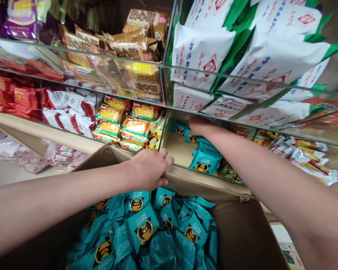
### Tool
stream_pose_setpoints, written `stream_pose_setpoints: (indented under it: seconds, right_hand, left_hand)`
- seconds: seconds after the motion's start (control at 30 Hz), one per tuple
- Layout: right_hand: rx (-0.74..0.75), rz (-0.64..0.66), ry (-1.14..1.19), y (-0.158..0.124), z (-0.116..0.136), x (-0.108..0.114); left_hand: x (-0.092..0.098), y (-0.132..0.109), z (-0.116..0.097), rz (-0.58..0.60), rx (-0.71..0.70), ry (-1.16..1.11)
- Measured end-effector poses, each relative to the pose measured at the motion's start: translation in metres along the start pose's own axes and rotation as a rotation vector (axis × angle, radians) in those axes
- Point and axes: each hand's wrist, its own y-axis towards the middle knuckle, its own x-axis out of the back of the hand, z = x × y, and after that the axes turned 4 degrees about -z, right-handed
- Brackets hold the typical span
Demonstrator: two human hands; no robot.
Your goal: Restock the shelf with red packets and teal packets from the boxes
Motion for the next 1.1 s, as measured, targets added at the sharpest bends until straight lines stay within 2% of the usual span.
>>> stream_pose_setpoints:
  seconds: [0.1, 0.2, 0.33, 0.4, 0.47, 0.57, 0.63, 0.67, 0.77, 0.83, 0.9, 1.0, 1.1]
  right_hand:
    - [-0.041, 0.038, -0.050, -0.010, 0.009, -0.004]
    - [-0.027, 0.011, -0.041, -0.017, 0.013, -0.005]
    - [0.017, -0.060, 0.038, -0.030, 0.013, 0.002]
    - [0.042, -0.147, 0.102, -0.046, 0.016, 0.010]
    - [0.096, -0.282, 0.191, -0.070, 0.021, 0.021]
    - [0.188, -0.502, 0.372, -0.119, 0.033, 0.041]
    - [0.189, -0.604, 0.537, -0.152, 0.043, 0.050]
    - [0.166, -0.643, 0.632, -0.166, 0.048, 0.052]
    - [0.007, -0.765, 0.976, -0.193, 0.060, 0.049]
    - [-0.140, -0.833, 1.222, -0.200, 0.065, 0.042]
    - [-0.242, -0.839, 1.388, -0.202, 0.067, 0.034]
    - [-0.286, -0.784, 1.434, -0.201, 0.068, 0.025]
    - [-0.321, -0.800, 1.364, -0.201, 0.070, 0.019]
  left_hand:
    - [0.000, 0.000, 0.000, 0.002, 0.003, 0.003]
    - [0.000, -0.001, 0.000, 0.001, -0.001, 0.009]
    - [0.001, -0.003, 0.002, -0.024, 0.012, -0.059]
    - [0.000, -0.004, 0.004, -0.065, 0.045, -0.168]
    - [0.001, -0.005, 0.005, -0.197, 0.090, -0.341]
    - [0.006, -0.005, 0.005, -0.479, 0.119, -0.699]
    - [0.014, -0.006, 0.003, -0.553, 0.076, -0.988]
    - [0.018, -0.006, 0.001, -0.523, 0.038, -1.136]
    - [0.028, -0.010, -0.007, -0.331, -0.039, -1.521]
    - [0.032, -0.013, -0.013, -0.269, 0.002, -1.723]
    - [0.032, -0.015, -0.019, -0.261, 0.076, -1.889]
    - [0.029, -0.016, -0.025, -0.218, 0.180, -2.016]
    - [0.027, -0.016, -0.028, -0.241, 0.272, -2.028]
